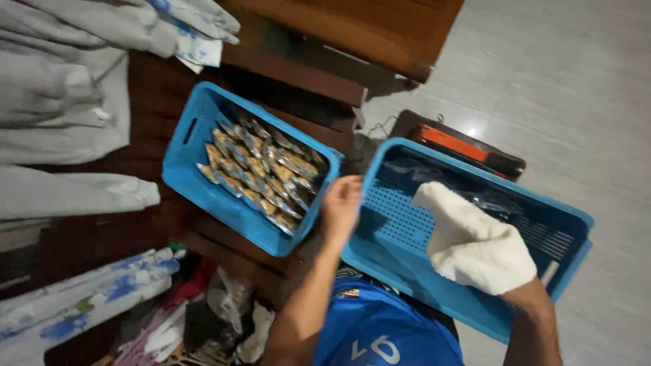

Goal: The person seals clear plastic pouches containing nuts using a heat sealer, moves the sealed pouches into a blue crate, and then cleans the workspace with a white cloth.

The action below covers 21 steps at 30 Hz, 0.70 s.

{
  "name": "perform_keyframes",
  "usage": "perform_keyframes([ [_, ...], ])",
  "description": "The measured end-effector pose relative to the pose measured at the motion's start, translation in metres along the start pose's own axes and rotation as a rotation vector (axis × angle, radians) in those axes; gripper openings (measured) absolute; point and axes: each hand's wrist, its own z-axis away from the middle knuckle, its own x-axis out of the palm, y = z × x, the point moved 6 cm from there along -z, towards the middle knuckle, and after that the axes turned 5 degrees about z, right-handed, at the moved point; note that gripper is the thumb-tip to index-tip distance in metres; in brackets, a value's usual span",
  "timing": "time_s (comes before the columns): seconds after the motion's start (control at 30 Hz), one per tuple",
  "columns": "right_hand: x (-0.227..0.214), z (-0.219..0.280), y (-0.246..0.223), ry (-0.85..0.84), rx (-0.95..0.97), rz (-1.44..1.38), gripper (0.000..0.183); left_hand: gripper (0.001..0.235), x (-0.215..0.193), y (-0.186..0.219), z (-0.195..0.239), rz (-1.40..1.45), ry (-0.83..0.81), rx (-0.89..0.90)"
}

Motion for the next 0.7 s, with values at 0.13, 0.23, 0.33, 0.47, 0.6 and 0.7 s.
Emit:
perform_keyframes([
  [0.13, 0.048, -0.025, 0.03, -0.061, 0.092, -0.014, 0.054, 0.021, -0.127, -0.022, -0.046, -0.976, 0.053, 0.266],
  [0.23, 0.086, -0.04, 0.033, -0.161, -0.156, 0.038, 0.035, 0.027, -0.161, -0.097, -0.062, -1.431, -0.308, 0.125],
  [0.33, 0.133, -0.058, 0.014, -0.198, -0.074, -0.038, 0.053, 0.024, -0.16, -0.129, -0.069, -1.537, -0.437, 0.1],
  [0.47, 0.189, -0.07, -0.045, -0.19, -0.022, 0.009, 0.073, 0.027, -0.157, -0.147, -0.078, -1.758, -0.472, 0.067],
  [0.6, 0.224, -0.073, -0.106, -0.214, -0.215, 0.03, 0.08, 0.028, -0.161, -0.111, -0.089, -1.551, -0.423, 0.347],
  [0.7, 0.242, -0.081, -0.126, -0.236, -0.256, 0.045, 0.079, 0.034, -0.17, -0.036, -0.075, -1.398, -0.243, 0.445],
])
